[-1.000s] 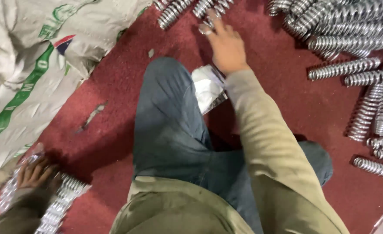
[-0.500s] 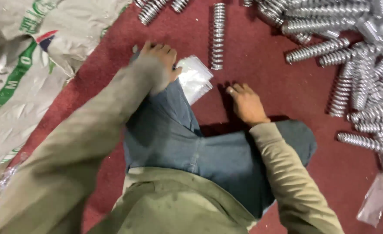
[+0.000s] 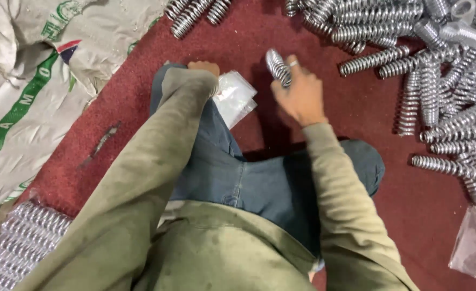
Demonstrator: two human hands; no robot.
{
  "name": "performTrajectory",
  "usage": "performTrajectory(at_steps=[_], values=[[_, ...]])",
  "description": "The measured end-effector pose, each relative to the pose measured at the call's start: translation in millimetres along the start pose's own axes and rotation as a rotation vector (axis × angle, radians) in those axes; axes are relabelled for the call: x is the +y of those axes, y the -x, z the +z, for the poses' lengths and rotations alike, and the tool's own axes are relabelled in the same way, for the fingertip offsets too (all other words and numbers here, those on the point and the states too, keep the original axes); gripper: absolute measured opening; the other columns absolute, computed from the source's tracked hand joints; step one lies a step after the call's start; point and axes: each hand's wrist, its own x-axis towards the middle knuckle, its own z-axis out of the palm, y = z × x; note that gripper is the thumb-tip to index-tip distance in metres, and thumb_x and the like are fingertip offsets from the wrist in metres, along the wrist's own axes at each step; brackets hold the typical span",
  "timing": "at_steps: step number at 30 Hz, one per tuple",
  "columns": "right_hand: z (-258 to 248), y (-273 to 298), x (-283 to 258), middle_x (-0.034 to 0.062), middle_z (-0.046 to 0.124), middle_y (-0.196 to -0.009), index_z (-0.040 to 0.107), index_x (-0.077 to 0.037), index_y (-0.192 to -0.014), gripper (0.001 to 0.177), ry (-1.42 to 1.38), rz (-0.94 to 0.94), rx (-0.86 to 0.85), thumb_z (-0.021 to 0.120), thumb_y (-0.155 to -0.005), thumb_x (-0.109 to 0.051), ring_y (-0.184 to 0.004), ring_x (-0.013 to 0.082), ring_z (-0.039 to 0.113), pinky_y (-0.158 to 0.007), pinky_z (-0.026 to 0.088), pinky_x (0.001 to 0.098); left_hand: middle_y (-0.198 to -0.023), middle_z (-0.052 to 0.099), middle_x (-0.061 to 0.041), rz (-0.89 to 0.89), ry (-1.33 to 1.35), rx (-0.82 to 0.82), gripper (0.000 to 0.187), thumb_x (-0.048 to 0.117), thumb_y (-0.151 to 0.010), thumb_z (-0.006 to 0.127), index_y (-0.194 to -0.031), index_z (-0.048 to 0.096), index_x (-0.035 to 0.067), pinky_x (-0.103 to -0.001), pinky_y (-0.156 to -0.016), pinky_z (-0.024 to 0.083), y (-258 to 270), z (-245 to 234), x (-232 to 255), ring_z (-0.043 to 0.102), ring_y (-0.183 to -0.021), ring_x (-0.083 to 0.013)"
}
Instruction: Packing individual metal springs into small plastic bags while sitting on the floor.
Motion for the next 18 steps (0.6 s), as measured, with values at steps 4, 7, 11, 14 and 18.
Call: performTrajectory(at_steps=[4, 7, 11, 14, 18], values=[[-43.5, 25.2, -23.2, 0.0276, 0.073, -0.087, 0.064, -0.013, -0.104, 0.041, 0.095, 0.102, -0.004, 0.060, -0.089, -0.051, -0.084, 0.0535, 0.073, -0.075, 0.056, 0.0639, -0.091, 0.079, -0.008, 0.021, 0.013, -0.016, 0.017, 0.027, -0.082, 0.084, -0.093, 0.081, 0.015, -0.045, -0.081, 0.051, 45.5, -56.3, 8.2, 0.076, -0.097, -0.0297], [-20.1, 57.8, -30.1, 0.0230, 0.075, -0.087, 0.070, -0.016, -0.101, 0.039, 0.133, 0.145, -0.112, 0.058, -0.085, -0.049, -0.080, 0.0500, 0.074, -0.071, 0.059, 0.0596, -0.101, 0.080, -0.014, 0.015, 0.070, 0.006, 0.040, 0.042, -0.075, 0.090, -0.101, 0.081, 0.013, -0.052, -0.098, 0.043, 51.8, -56.1, 1.2, 0.074, -0.105, -0.0365], [-15.2, 89.7, -45.1, 0.0163, 0.067, -0.093, 0.069, -0.012, -0.091, 0.030, 0.107, 0.083, 0.184, 0.064, -0.078, -0.040, -0.068, 0.0472, 0.071, -0.060, 0.057, 0.0564, -0.103, 0.066, -0.007, 0.092, 0.449, 0.573, 0.030, 0.046, -0.101, 0.067, -0.107, 0.059, 0.018, -0.052, -0.085, 0.048, 92.4, -67.2, -12.6, 0.068, -0.096, -0.0342], [-18.4, 95.8, -51.9, 0.0108, 0.061, -0.080, 0.066, -0.011, -0.083, 0.024, 0.057, 0.070, 0.345, 0.068, -0.076, -0.034, -0.065, 0.0421, 0.069, -0.056, 0.057, 0.0534, -0.081, 0.068, 0.000, 0.492, 0.706, 1.091, 0.035, 0.028, -0.098, 0.079, -0.079, 0.052, 0.016, -0.036, -0.062, 0.053, 139.7, -87.6, -5.8, 0.069, -0.070, -0.0263], [-28.5, 101.8, -67.0, 0.0052, 0.059, -0.083, 0.062, -0.011, -0.087, 0.026, -0.064, 0.072, 0.274, 0.072, -0.082, -0.035, -0.082, 0.0341, 0.067, -0.065, 0.058, 0.0495, -0.091, 0.077, -0.007, 0.663, 1.364, 1.090, 0.029, 0.012, -0.096, 0.083, -0.098, 0.054, 0.007, -0.022, -0.061, 0.051, 220.5, -151.1, 27.6, 0.061, -0.064, -0.0119]])
